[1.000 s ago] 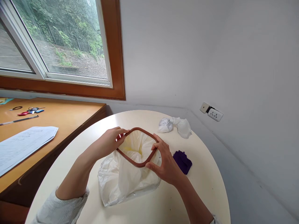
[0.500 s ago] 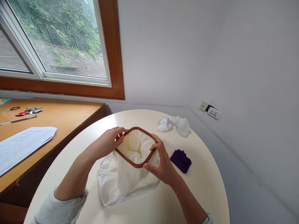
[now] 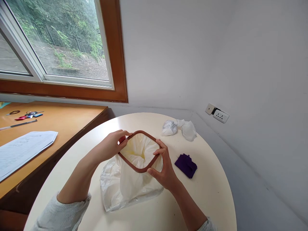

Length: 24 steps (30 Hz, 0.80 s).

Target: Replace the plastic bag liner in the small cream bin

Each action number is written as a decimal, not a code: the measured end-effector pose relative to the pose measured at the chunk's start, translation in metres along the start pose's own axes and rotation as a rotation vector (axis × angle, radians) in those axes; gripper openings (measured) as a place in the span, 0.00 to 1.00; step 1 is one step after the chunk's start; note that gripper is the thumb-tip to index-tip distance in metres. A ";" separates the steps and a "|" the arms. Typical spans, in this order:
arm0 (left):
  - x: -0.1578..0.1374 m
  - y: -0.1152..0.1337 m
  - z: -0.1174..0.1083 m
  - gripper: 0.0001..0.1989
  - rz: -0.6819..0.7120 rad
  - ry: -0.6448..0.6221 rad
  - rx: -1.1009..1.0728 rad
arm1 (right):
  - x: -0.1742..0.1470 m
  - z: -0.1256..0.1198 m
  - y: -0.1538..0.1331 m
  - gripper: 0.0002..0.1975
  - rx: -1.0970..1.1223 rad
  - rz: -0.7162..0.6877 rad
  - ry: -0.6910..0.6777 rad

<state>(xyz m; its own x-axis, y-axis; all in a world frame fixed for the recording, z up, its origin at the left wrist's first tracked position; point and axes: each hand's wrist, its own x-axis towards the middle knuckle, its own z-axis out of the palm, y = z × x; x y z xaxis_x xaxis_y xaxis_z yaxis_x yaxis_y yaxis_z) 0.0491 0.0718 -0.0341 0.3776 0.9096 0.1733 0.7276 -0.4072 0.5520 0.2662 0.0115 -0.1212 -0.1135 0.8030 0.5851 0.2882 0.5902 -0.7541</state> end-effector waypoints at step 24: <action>0.019 -0.023 0.004 0.20 0.012 -0.031 -0.222 | 0.004 0.032 0.023 0.18 -0.085 -0.152 0.205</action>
<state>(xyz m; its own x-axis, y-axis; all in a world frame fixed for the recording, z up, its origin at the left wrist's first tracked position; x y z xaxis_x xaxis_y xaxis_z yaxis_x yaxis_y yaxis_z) 0.0420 0.0980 -0.0465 0.4052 0.9006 0.1576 0.5801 -0.3865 0.7170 0.2415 0.0306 -0.1456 0.0309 0.6671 0.7443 0.3628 0.6864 -0.6303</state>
